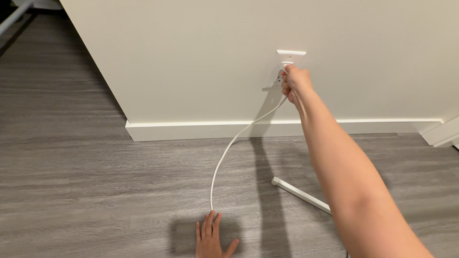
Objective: The person assembles a white pedestal fan by attaching the fan blades to the motor hub, securing the front and rear wire cages, and plugging the unit into a wall outlet. The person then adjusts the fan head angle.
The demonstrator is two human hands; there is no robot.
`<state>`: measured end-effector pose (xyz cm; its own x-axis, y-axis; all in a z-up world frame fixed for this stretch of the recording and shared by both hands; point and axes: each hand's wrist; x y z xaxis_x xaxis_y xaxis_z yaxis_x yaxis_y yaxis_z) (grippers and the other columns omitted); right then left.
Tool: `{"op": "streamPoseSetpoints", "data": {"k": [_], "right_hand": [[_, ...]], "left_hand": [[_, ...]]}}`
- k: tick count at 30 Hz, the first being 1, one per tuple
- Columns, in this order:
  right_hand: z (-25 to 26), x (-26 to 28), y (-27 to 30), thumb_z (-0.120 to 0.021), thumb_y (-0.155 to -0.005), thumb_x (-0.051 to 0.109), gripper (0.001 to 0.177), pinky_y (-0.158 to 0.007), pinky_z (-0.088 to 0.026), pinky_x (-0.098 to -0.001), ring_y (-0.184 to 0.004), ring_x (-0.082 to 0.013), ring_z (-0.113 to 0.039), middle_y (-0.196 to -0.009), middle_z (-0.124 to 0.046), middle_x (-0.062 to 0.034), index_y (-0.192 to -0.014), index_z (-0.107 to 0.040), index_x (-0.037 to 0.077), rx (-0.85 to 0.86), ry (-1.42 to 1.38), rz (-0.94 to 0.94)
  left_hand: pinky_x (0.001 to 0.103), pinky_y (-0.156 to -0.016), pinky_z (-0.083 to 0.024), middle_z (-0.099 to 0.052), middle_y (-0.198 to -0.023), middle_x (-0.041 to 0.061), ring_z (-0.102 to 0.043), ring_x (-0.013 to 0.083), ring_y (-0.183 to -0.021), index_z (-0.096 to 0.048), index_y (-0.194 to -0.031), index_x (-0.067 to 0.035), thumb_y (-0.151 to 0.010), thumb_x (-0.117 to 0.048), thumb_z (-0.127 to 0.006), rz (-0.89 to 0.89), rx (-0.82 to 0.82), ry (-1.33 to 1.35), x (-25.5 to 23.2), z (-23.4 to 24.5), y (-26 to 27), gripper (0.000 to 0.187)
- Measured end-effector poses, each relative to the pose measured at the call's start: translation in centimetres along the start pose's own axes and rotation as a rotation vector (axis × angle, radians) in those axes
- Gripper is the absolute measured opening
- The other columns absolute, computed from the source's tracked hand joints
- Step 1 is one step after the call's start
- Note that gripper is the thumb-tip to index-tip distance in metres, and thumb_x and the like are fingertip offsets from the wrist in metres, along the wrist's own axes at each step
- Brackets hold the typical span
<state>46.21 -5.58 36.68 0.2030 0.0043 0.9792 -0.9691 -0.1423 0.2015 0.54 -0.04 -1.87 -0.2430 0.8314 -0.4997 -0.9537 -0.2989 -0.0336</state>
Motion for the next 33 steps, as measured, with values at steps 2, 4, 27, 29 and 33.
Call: {"op": "streamPoseSetpoints", "data": {"k": [2, 4, 27, 29, 33], "right_hand": [[0.0, -0.1, -0.3, -0.052, -0.1, 0.021, 0.023, -0.044, -0.019, -0.0301, -0.045, -0.0085, -0.023, -0.058, -0.031, 0.0049, -0.082, -0.052, 0.006, 0.011, -0.006, -0.004], [0.0, 0.0, -0.6, -0.052, -0.1, 0.02, 0.023, -0.044, -0.019, -0.0302, -0.045, -0.0085, -0.023, -0.058, -0.031, 0.005, -0.082, -0.052, 0.006, 0.019, -0.016, -0.002], [1.1, 0.0, 1.2, -0.051, -0.099, 0.057, 0.054, -0.088, -0.047, -0.0437, -0.096, -0.0251, -0.061, -0.094, -0.066, -0.0076, -0.114, -0.06, 0.006, -0.075, 0.334, -0.089], [3.1, -0.6, 5.8, -0.058, -0.096, 0.057, 0.066, -0.101, -0.043, -0.0462, -0.12, -0.0285, -0.054, -0.121, -0.06, -0.0138, -0.136, -0.042, 0.007, -0.107, 0.295, 0.181], [9.6, -1.2, 18.0, -0.063, -0.096, 0.05, 0.078, -0.113, -0.037, -0.0459, -0.14, -0.0278, -0.044, -0.148, -0.046, -0.0159, -0.155, -0.031, 0.01, -0.031, 0.188, 0.47]], "left_hand": [[0.064, -0.117, 0.0, -0.016, -0.164, 0.02, -0.011, 0.0389, -0.154, -0.018, -0.158, -0.009, -0.082, -0.075, -0.065, 0.027, 0.066, -0.011, 0.1, 0.0, 0.1, 0.111], [0.064, -0.118, 0.001, -0.013, -0.166, 0.02, -0.009, 0.0385, -0.155, -0.016, -0.159, -0.009, -0.084, -0.075, -0.065, 0.051, 0.131, -0.021, -0.1, 0.4, -0.1, 0.111], [0.058, -0.12, -0.002, -0.017, -0.167, 0.017, -0.014, 0.0348, -0.15, -0.021, -0.159, -0.012, -0.08, -0.07, -0.069, 0.066, -0.017, 0.064, -2.4, 4.3, 0.7, 0.109], [0.054, -0.123, -0.001, -0.016, -0.166, 0.013, -0.012, 0.031, -0.153, -0.02, -0.16, -0.016, -0.078, -0.071, -0.068, 0.109, 0.031, 0.058, -3.4, 5.1, 0.9, 0.109], [0.051, -0.124, 0.002, -0.005, -0.171, 0.015, -0.002, 0.0304, -0.154, -0.011, -0.163, -0.017, -0.075, -0.077, -0.068, 0.141, 0.094, 0.008, -3.2, 5.6, 0.7, 0.121]]}}
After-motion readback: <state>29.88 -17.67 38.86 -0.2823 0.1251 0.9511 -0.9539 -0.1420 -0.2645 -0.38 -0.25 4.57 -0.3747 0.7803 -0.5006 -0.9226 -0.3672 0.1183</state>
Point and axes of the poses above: each hand's wrist, its own y-axis away from the middle knuckle, its own z-axis out of the back of the hand, x = y × z
